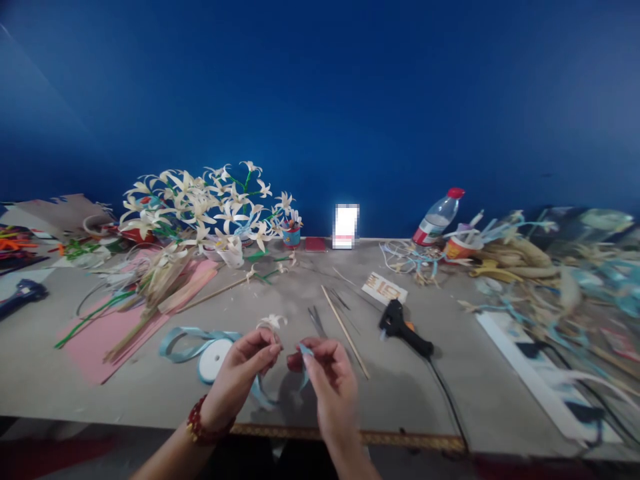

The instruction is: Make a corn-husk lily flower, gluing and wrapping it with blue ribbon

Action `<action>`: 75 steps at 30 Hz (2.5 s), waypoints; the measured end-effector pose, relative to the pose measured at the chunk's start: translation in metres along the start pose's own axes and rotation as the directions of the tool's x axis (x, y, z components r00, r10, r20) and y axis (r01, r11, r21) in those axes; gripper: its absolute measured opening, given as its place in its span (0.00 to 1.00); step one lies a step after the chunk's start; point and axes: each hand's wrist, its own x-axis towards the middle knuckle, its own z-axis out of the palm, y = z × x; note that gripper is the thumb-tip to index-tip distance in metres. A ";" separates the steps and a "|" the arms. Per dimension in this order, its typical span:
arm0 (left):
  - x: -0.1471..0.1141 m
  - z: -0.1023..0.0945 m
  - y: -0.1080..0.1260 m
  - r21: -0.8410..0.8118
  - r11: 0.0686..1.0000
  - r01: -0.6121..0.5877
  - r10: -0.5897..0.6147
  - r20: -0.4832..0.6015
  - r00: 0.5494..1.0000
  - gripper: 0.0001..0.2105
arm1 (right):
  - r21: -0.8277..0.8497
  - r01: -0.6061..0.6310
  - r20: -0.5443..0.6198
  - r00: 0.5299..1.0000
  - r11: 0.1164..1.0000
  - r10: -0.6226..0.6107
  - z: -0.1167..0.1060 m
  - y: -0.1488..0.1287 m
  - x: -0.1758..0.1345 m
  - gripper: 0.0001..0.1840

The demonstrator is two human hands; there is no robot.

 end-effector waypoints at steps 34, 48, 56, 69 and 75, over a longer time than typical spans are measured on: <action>-0.015 0.004 0.034 0.168 0.983 -0.069 0.041 0.164 0.986 0.12 | -0.270 -0.039 0.319 0.939 0.962 0.127 0.004 -0.033 0.000 0.13; 0.005 0.016 0.030 0.080 0.995 0.063 -0.076 0.164 0.984 0.12 | -0.311 -0.024 0.238 0.966 0.950 0.102 0.008 -0.054 0.014 0.13; 0.010 0.022 0.022 0.000 0.994 0.107 -0.105 0.177 0.979 0.11 | -0.512 0.186 0.246 0.967 0.839 -0.064 0.012 -0.045 0.025 0.07; 0.026 0.024 0.030 0.060 0.996 0.067 -0.072 0.090 0.993 0.14 | -0.565 0.216 0.145 0.976 0.796 -0.162 0.019 -0.035 0.048 0.09; 0.028 0.023 0.029 0.103 0.994 0.047 -0.056 0.087 0.995 0.14 | -0.557 0.178 0.103 0.984 0.811 -0.145 0.019 -0.030 0.051 0.10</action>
